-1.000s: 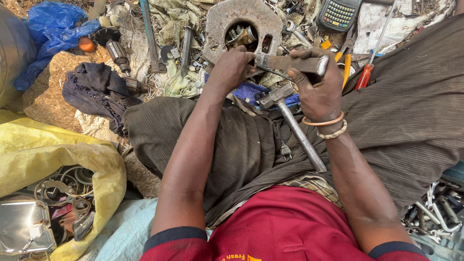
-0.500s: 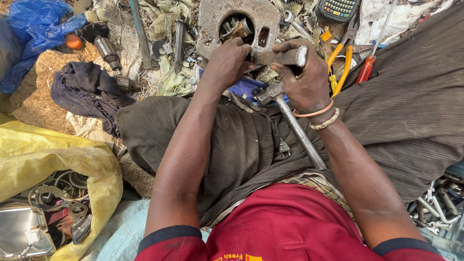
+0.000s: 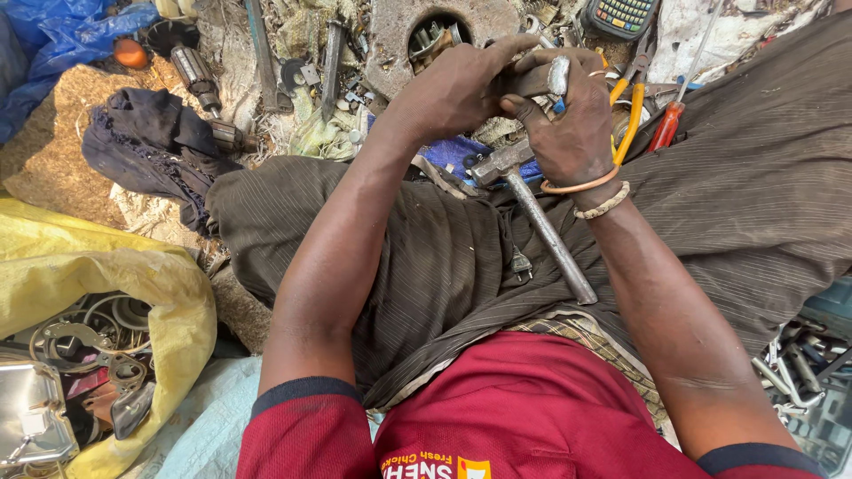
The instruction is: The person disassembles a mechanical component using a screwdriver and pliers. They remove a spring and other small parts, placing them into a metal container. The person then uses a hammer to tap a part of the assembly.
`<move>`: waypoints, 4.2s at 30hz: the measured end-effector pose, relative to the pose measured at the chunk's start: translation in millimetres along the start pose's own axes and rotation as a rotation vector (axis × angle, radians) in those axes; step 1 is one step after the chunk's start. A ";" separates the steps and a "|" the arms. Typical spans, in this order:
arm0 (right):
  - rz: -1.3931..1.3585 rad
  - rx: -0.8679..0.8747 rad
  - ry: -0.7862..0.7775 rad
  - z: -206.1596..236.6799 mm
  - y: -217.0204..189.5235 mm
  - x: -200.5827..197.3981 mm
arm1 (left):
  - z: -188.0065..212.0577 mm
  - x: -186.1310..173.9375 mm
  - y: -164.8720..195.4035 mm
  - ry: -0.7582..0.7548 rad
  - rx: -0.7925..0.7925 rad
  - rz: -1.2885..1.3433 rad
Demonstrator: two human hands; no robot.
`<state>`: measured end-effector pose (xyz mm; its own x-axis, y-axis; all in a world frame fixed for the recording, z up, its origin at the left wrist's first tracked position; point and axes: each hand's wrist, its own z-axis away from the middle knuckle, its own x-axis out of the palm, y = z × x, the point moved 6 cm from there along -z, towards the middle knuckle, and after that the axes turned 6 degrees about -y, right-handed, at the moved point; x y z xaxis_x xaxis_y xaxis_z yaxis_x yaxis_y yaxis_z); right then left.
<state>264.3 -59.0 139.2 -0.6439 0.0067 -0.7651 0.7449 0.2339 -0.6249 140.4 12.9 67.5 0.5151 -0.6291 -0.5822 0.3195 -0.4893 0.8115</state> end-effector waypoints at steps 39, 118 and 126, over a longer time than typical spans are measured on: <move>-0.238 0.262 -0.022 36.6 -75.3 -81.6 | 6.0 -7.7 -5.0 0.073 0.127 -0.031; -0.859 1.024 -0.507 148.1 68.5 81.2 | 52.1 -38.4 -49.7 0.544 -0.218 0.596; 0.070 0.232 -0.168 44.5 32.8 -22.7 | 33.0 -32.0 0.3 0.398 -0.017 0.519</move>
<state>311.1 -94.7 129.1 -0.5658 -0.1508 -0.8107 0.8192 0.0095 -0.5735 97.8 13.0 84.8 0.8597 -0.5079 -0.0538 -0.0393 -0.1708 0.9845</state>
